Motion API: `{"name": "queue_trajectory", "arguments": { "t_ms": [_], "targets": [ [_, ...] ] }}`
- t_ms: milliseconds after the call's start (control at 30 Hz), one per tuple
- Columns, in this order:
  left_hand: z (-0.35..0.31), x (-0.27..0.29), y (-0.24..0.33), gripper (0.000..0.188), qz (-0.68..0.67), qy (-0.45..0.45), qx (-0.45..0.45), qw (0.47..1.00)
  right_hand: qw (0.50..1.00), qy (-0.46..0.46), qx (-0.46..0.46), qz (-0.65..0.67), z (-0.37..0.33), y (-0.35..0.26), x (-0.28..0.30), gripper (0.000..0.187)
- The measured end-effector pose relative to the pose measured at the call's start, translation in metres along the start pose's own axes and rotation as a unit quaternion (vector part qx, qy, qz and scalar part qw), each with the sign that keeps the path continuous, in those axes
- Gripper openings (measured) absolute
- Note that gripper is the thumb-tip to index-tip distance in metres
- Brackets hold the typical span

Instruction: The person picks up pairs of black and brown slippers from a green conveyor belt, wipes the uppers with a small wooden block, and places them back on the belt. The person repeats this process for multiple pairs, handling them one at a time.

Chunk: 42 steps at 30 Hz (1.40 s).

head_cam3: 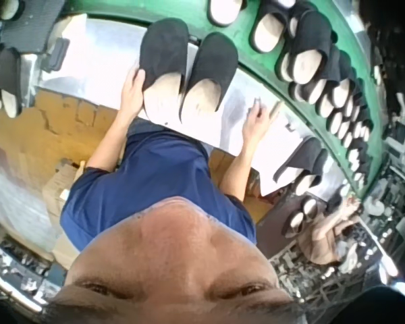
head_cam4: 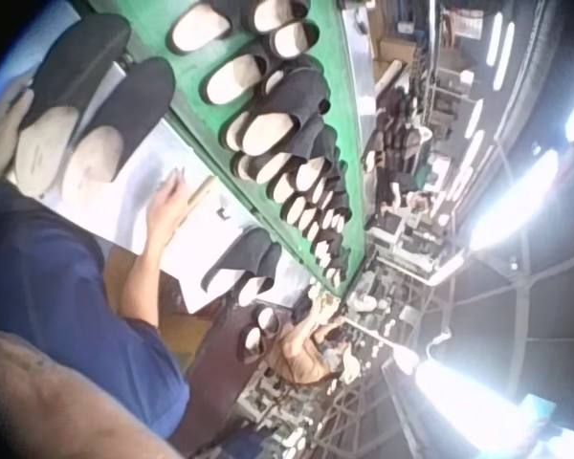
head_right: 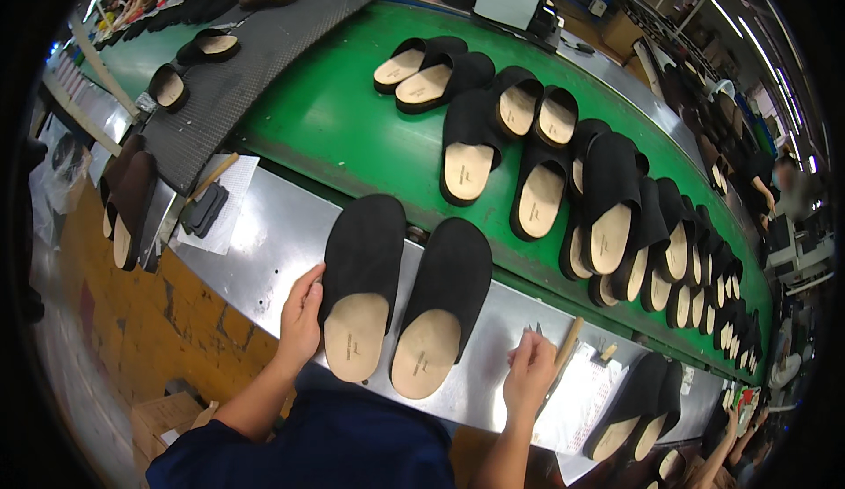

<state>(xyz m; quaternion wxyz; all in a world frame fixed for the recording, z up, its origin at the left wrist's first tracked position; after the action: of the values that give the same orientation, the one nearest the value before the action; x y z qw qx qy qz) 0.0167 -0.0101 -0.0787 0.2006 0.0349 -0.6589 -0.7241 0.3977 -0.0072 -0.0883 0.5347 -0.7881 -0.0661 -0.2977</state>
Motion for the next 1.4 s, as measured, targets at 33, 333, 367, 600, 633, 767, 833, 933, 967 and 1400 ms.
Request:
{"name": "queue_trajectory", "arguments": {
  "t_ms": [33, 333, 367, 600, 633, 767, 833, 933, 967, 1400],
  "targets": [
    [0.001, 0.009, 0.010, 0.032, 0.079, 0.018, -0.027, 0.996, 0.999, -0.013, -0.009, 0.041, -0.003, -0.005, -0.007, 0.038],
    [-0.028, -0.046, 0.052, 0.044, 0.267, -0.164, -0.143, 0.939, 0.978, -0.133, 0.028, 0.157, -0.046, -0.051, -0.096, 0.035],
    [-0.020, -0.047, 0.050, 0.038, 0.301, -0.151, -0.152, 0.929, 0.976, -0.134, 0.026, 0.168, -0.045, -0.049, -0.097, 0.034],
    [0.028, -0.031, 0.044, 0.019, 0.305, -0.133, -0.255, 0.908, 0.979, -0.039, 0.179, 0.087, -0.025, -0.001, -0.112, 0.027],
    [0.044, -0.022, 0.043, 0.020, 0.321, -0.136, -0.297, 0.889, 0.980, -0.051, 0.175, 0.082, -0.024, -0.002, -0.118, 0.028],
    [0.138, 0.037, 0.044, 0.022, 0.261, 0.024, -0.223, 0.939, 0.983, -0.048, 0.163, 0.075, -0.028, -0.019, -0.112, 0.026],
    [0.201, 0.065, 0.061, 0.023, 0.287, 0.091, -0.243, 0.922, 0.984, -0.046, 0.148, 0.082, -0.028, -0.009, -0.112, 0.025],
    [0.320, 0.120, 0.094, 0.034, 0.343, 0.214, -0.305, 0.862, 0.985, -0.067, 0.106, 0.115, -0.028, 0.005, -0.116, 0.024],
    [0.364, 0.140, 0.100, 0.039, 0.387, 0.199, -0.239, 0.868, 0.987, -0.069, 0.100, 0.109, -0.029, 0.006, -0.115, 0.024],
    [0.372, -0.048, 0.010, 0.039, 0.413, -0.189, -0.178, 0.873, 0.989, -0.012, 0.147, 0.013, -0.034, -0.006, -0.113, 0.023]
  ]
}}
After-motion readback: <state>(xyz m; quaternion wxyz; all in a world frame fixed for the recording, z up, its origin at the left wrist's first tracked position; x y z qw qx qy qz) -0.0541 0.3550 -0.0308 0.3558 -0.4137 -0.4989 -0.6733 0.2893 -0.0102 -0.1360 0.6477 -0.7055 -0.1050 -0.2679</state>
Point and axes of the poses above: each hand's wrist, its own z-axis towards the middle knuckle, its own x-axis out of the back of the hand, y = z × x, the point moved 6 cm from there along z, towards the middle knuckle, and after that the axes turned 7 degrees about -x, right-handed, at the moved point
